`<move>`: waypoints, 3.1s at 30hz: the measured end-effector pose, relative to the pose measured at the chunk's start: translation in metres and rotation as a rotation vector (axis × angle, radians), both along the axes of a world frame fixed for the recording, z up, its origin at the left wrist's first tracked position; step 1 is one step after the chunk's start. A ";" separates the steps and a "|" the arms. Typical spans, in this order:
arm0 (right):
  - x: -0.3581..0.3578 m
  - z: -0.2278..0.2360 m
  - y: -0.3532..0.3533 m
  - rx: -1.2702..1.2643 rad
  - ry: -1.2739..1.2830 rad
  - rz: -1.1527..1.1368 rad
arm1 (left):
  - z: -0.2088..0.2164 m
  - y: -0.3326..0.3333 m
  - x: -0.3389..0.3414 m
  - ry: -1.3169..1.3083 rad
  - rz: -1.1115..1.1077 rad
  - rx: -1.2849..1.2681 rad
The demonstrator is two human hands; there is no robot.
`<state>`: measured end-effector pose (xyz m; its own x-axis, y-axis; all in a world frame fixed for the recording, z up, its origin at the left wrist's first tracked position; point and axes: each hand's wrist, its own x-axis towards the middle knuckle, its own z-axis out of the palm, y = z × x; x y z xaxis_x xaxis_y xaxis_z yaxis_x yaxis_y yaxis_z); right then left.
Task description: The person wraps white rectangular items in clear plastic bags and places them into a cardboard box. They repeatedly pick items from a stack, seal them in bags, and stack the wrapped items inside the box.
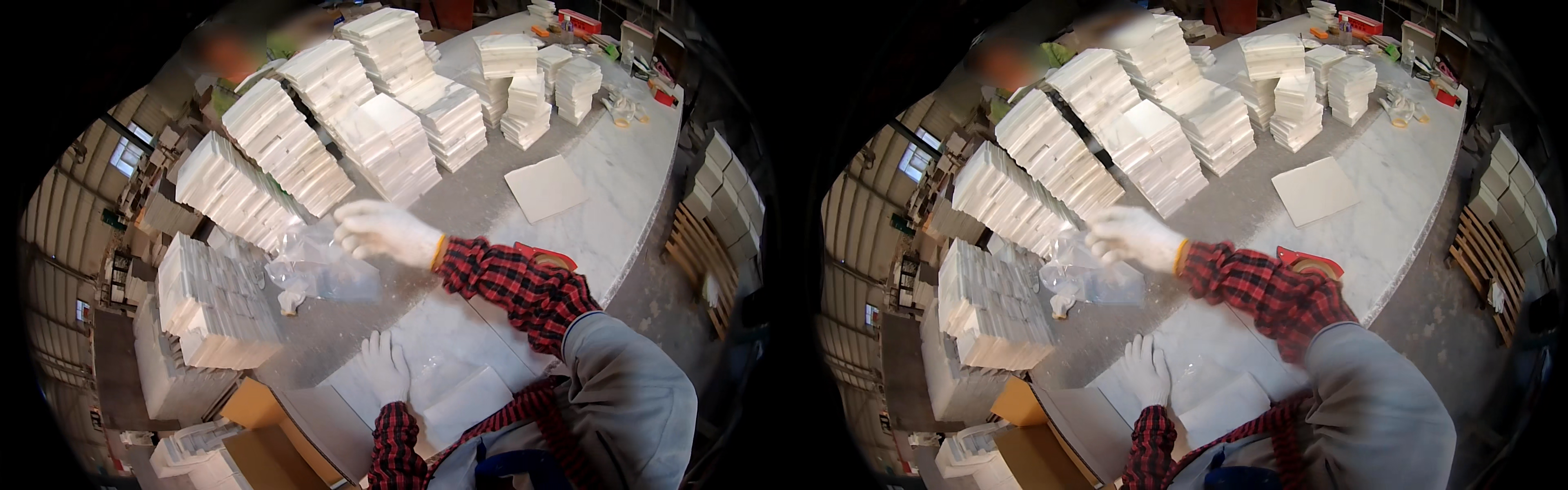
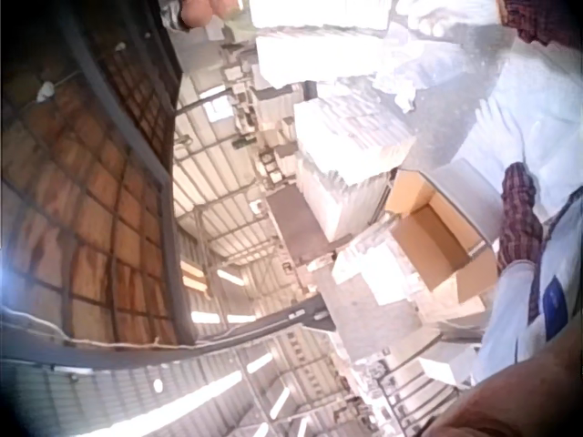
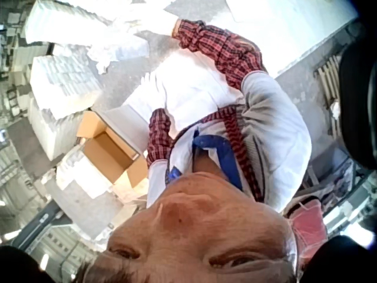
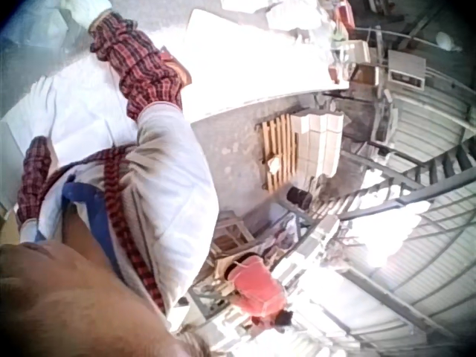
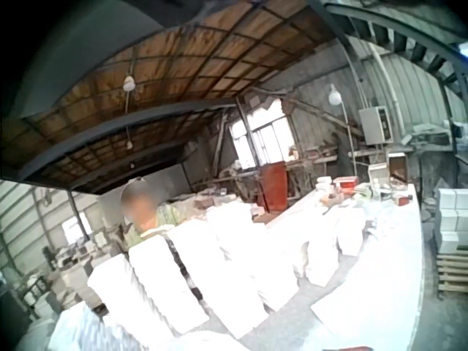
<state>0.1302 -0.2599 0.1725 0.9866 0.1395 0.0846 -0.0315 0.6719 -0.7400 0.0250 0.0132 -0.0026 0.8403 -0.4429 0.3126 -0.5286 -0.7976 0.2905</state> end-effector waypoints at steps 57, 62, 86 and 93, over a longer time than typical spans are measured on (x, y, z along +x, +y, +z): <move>0.193 0.145 0.029 -2.193 -0.657 -0.419 | -0.003 0.008 0.001 -0.030 0.052 -0.148; 0.173 0.150 0.032 -2.062 -0.799 -0.500 | 0.000 0.013 -0.005 -0.063 0.097 -0.152; 0.185 0.116 -0.007 -1.132 -0.802 -0.310 | 0.002 0.015 -0.007 -0.155 0.067 -0.178; 0.213 0.085 0.032 -1.553 -0.781 -0.317 | -0.002 0.014 -0.001 -0.124 0.074 -0.123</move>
